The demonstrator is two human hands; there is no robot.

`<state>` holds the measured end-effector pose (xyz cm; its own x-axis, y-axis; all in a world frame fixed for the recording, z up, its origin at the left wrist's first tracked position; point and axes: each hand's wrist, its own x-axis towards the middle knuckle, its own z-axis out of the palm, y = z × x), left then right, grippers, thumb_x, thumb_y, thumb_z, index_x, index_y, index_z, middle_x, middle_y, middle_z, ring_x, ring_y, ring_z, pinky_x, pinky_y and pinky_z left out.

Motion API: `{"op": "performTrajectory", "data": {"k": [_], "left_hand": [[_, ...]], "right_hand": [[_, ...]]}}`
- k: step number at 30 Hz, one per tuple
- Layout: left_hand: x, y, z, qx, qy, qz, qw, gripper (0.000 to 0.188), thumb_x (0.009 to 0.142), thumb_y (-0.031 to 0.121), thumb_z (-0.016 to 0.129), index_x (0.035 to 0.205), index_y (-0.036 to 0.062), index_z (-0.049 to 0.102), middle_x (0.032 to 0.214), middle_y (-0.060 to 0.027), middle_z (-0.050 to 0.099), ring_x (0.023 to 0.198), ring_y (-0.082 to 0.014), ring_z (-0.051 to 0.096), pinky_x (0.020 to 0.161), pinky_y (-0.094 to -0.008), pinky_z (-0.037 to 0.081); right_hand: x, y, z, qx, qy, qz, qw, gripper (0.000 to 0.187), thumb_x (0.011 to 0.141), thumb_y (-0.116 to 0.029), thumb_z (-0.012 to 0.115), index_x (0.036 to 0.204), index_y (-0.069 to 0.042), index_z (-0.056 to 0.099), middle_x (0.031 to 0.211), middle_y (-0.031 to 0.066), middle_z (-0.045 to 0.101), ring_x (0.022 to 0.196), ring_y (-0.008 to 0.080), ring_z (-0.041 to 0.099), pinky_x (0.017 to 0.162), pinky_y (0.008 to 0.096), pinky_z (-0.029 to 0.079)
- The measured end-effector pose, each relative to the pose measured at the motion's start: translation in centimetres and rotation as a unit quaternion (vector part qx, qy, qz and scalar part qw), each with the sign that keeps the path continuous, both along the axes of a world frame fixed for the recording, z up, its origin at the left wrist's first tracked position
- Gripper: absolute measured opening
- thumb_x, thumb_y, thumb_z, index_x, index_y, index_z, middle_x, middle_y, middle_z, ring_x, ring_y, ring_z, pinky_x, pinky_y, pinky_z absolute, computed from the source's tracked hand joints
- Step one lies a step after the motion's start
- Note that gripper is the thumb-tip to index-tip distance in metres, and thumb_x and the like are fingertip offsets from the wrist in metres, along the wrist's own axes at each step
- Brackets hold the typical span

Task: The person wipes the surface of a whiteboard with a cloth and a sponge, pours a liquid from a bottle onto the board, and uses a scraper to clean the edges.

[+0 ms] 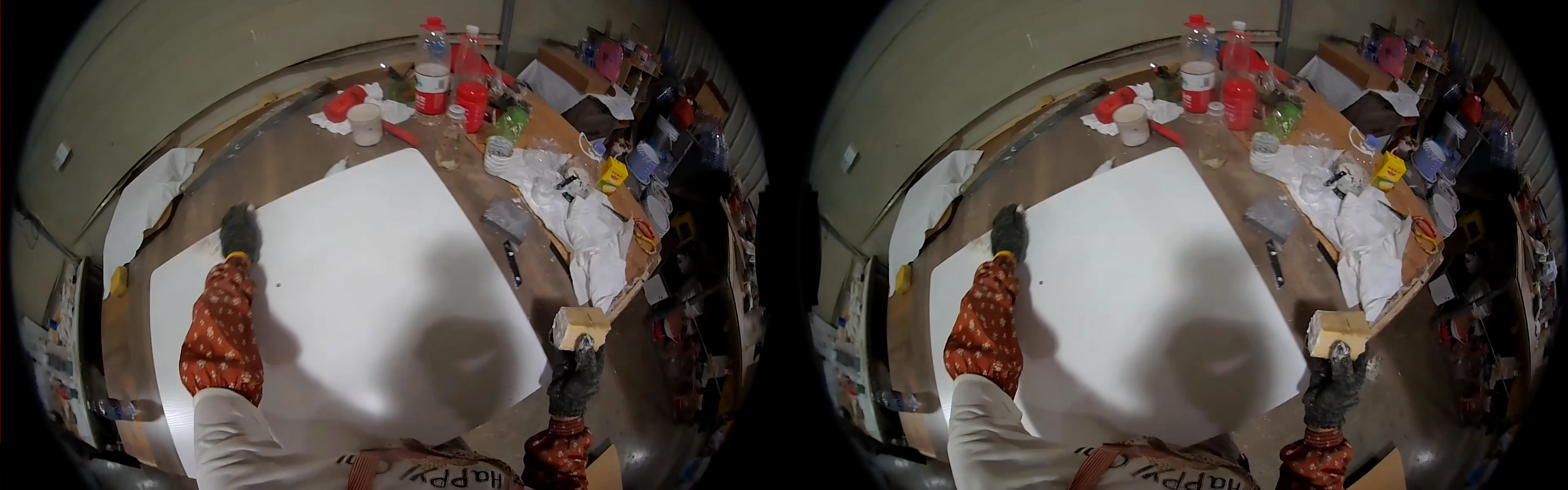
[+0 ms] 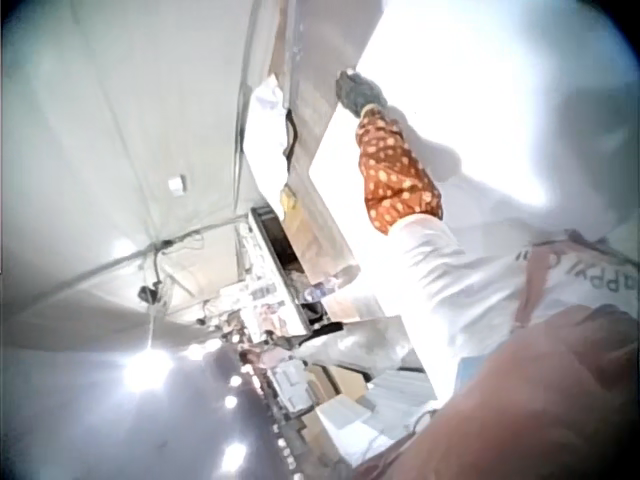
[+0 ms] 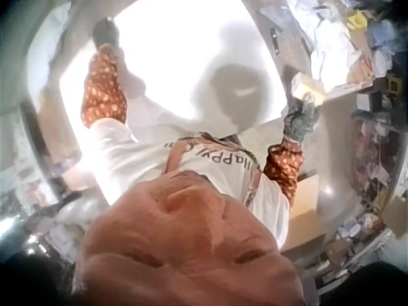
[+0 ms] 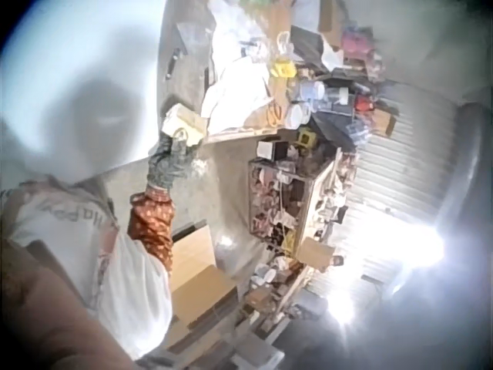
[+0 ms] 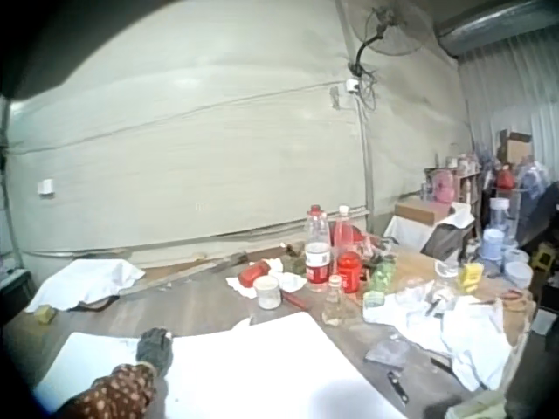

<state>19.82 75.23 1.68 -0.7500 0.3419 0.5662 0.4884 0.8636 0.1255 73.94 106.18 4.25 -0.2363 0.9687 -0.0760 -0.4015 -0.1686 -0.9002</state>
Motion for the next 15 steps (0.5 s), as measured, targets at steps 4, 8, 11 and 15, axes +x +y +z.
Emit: {"op": "performTrajectory", "data": {"k": [4, 8, 11, 15], "left_hand": [[1.5, 15.0, -2.0, 0.009, 0.029, -0.174, 0.984, 0.028, 0.091, 0.027, 0.045, 0.109, 0.0118, 0.06, 0.11, -0.0133, 0.06, 0.105, -0.0341, 0.053, 0.093, -0.0434, 0.041], [9.0, 30.1, -4.4, 0.053, -0.023, -0.312, 0.948, 0.025, 0.089, 0.019, 0.049, 0.11, 0.0124, 0.061, 0.118, -0.0107, 0.059, 0.114, -0.0302, 0.05, 0.099, -0.0402, 0.038], [16.5, 34.4, -4.0, 0.044, 0.005, -0.476, 0.878, 0.026, 0.088, 0.015, 0.052, 0.111, 0.0095, 0.061, 0.116, -0.0109, 0.059, 0.113, -0.031, 0.051, 0.1, -0.0386, 0.038], [28.6, 35.0, -3.2, 0.149, -0.076, -0.563, 0.809, 0.022, 0.091, 0.022, 0.049, 0.105, 0.007, 0.057, 0.099, -0.0061, 0.06, 0.093, -0.0188, 0.057, 0.079, -0.0377, 0.05]], "right_hand": [[1.5, 4.5, 0.1, 0.017, -0.045, 0.03, 0.998, 0.058, 0.079, -0.009, 0.067, 0.131, -0.001, 0.042, 0.121, 0.0088, 0.05, 0.108, 0.0216, 0.052, 0.092, 0.0342, 0.045], [0.4, 8.1, 1.0, 0.152, -0.138, 0.031, 0.978, 0.065, 0.076, -0.012, 0.07, 0.132, 0.0, 0.04, 0.125, 0.0114, 0.048, 0.114, 0.0234, 0.049, 0.096, 0.0351, 0.041], [-2.8, 11.4, 2.1, 0.44, -0.358, 0.057, 0.821, 0.062, 0.079, -0.017, 0.069, 0.131, 0.001, 0.04, 0.129, 0.0167, 0.047, 0.116, 0.0273, 0.048, 0.099, 0.037, 0.038], [-7.6, 16.8, 1.8, 0.614, -0.478, 0.083, 0.622, 0.061, 0.081, -0.03, 0.064, 0.131, -0.002, 0.043, 0.127, 0.02, 0.049, 0.118, 0.0354, 0.045, 0.101, 0.043, 0.035]]}}
